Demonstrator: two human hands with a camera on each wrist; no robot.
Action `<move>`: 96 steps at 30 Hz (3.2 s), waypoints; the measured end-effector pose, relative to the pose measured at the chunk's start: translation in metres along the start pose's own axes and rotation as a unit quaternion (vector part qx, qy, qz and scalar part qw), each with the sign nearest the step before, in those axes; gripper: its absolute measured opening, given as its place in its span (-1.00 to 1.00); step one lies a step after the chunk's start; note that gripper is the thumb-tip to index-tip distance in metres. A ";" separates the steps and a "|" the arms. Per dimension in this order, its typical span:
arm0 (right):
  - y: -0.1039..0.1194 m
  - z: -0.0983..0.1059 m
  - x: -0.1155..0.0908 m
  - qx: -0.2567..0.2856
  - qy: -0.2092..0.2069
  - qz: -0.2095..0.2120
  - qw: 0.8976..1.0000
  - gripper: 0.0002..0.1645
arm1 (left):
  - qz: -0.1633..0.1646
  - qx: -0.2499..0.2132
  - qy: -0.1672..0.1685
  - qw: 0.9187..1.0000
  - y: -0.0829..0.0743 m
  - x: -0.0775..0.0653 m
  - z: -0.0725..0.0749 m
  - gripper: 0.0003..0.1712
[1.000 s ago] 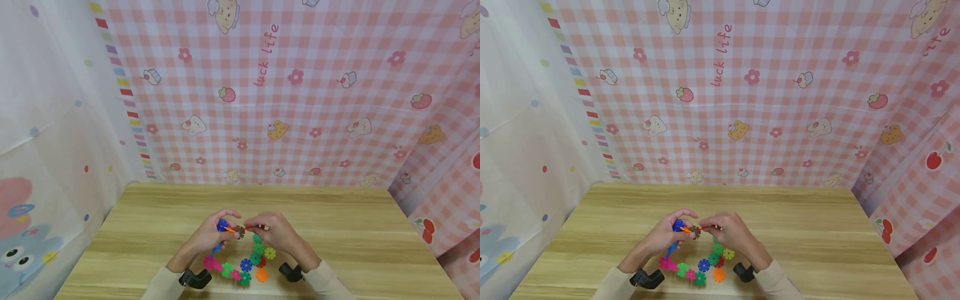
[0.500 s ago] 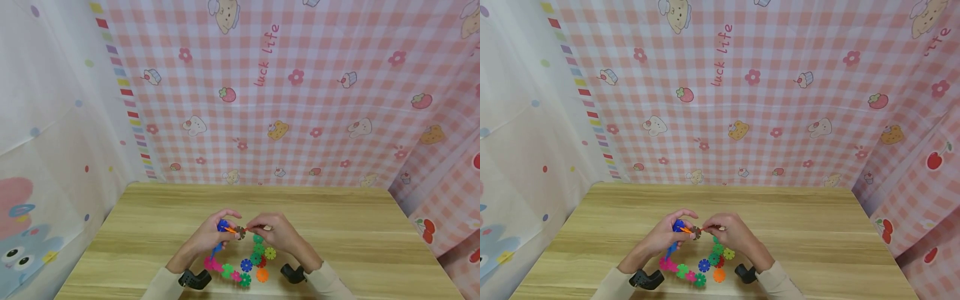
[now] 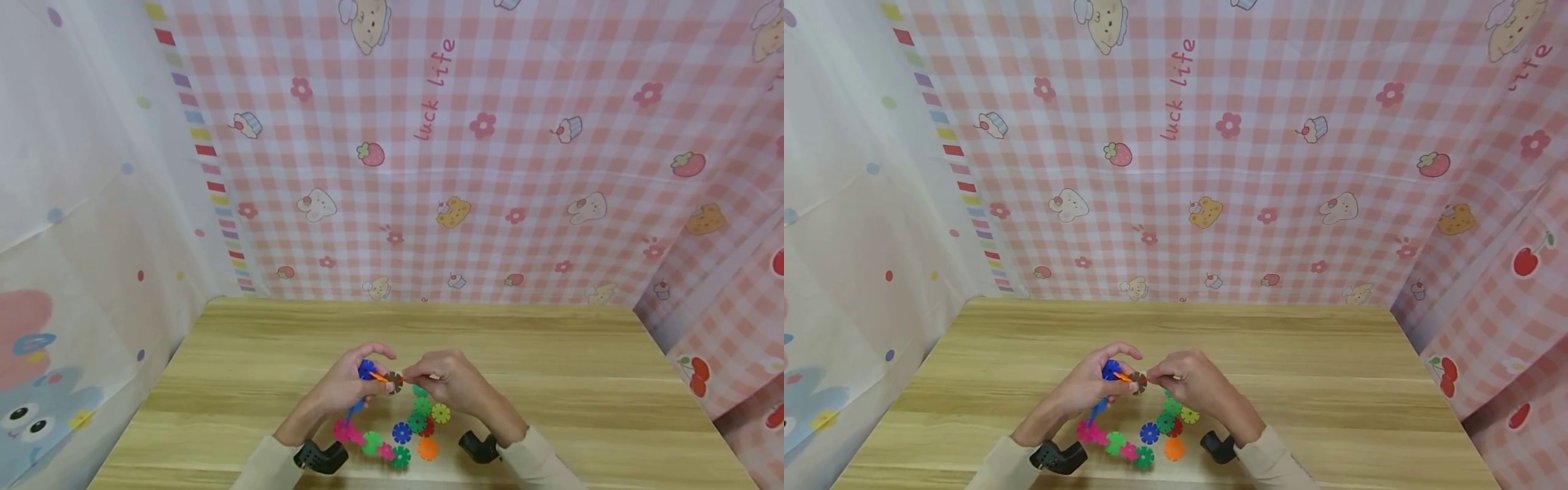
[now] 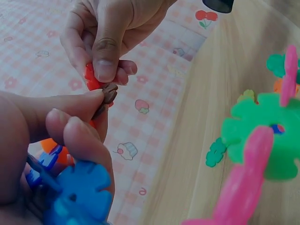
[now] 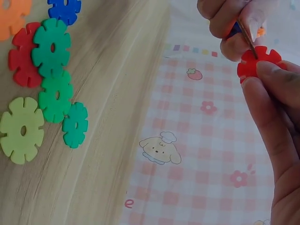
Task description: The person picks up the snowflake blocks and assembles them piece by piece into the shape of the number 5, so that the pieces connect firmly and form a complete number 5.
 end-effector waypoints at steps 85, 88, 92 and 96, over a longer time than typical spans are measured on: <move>-0.097 -0.035 -0.044 0.031 0.037 -0.384 0.922 -0.76 | 0.034 0.073 -0.100 0.992 0.027 -0.005 0.050 -0.56; -0.096 -0.035 -0.044 0.035 0.037 -0.387 0.921 -0.75 | 0.028 0.072 -0.106 0.991 0.026 -0.005 0.051 -0.55; -0.096 -0.035 -0.045 0.036 0.035 -0.378 0.924 -0.78 | 0.022 0.069 -0.109 0.991 0.026 -0.005 0.053 -0.51; -0.095 -0.033 -0.043 0.027 0.015 -0.363 0.931 -0.82 | 0.019 0.078 -0.106 0.991 0.027 -0.004 0.053 -0.45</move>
Point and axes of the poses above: each hand's wrist, its own x-axis towards the middle knuckle, its own z-axis out of the back of the hand, y = z × x, the point moved 5 cm from there along x, towards the middle knuckle, and after that the axes turned 2 degrees about x, right-handed, at the moved point
